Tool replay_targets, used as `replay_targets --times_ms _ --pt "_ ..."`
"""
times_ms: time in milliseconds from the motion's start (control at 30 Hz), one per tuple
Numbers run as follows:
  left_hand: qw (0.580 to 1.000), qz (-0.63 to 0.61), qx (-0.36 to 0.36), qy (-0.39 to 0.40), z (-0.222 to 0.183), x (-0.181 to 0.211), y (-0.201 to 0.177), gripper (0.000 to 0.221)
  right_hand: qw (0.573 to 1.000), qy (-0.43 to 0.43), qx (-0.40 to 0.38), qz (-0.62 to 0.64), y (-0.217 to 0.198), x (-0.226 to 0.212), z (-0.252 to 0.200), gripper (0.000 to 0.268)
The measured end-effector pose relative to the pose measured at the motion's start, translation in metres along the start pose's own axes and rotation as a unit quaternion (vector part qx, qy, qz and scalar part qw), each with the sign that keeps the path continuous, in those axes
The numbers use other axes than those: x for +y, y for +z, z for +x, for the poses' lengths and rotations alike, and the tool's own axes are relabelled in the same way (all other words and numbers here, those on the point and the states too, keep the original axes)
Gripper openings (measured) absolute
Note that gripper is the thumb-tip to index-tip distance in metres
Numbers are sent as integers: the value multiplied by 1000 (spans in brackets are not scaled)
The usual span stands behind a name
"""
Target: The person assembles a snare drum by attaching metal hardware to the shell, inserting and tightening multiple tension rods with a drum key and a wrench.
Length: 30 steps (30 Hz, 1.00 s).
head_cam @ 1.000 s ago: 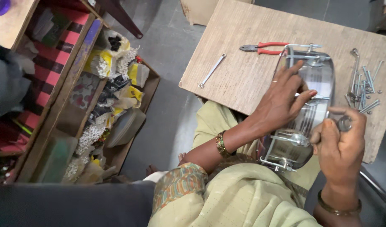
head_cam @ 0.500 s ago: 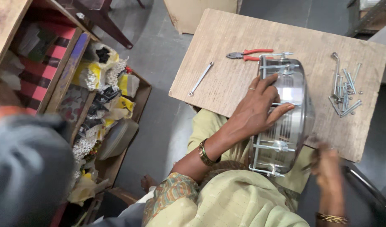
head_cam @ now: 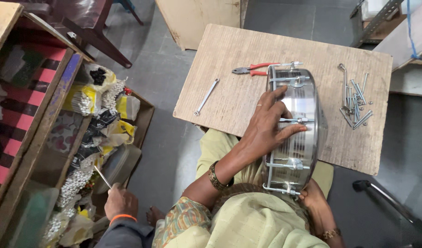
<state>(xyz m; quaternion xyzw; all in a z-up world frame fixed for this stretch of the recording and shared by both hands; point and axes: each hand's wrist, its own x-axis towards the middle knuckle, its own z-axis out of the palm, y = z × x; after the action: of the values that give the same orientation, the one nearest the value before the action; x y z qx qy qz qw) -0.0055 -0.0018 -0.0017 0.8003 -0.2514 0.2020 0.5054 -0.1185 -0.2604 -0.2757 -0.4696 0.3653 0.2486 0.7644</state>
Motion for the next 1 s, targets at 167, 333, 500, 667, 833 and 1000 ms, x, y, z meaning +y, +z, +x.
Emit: replay_targets --times_ms 167,333,500,667,833,1000 --pt "1000 -20 2 14 -2 -2 6 41 994 -26 -22 99 25 -22 36 20" --pt "1000 -12 5 28 -1 -14 14 42 985 -36 -119 116 44 -43 54 29" --pt "998 -26 -34 36 9 -27 13 32 976 -198 60 -74 35 -60 36 28" --pt "995 -33 -93 24 9 -26 1 12 852 -482 141 -147 27 -116 -37 35" --pt "992 -46 -111 27 5 -12 -3 10 787 -612 -4 -76 104 -150 -172 30" --pt "991 -26 -125 48 -4 -1 3 13 694 -706 -1 -140 146 -154 -190 22"
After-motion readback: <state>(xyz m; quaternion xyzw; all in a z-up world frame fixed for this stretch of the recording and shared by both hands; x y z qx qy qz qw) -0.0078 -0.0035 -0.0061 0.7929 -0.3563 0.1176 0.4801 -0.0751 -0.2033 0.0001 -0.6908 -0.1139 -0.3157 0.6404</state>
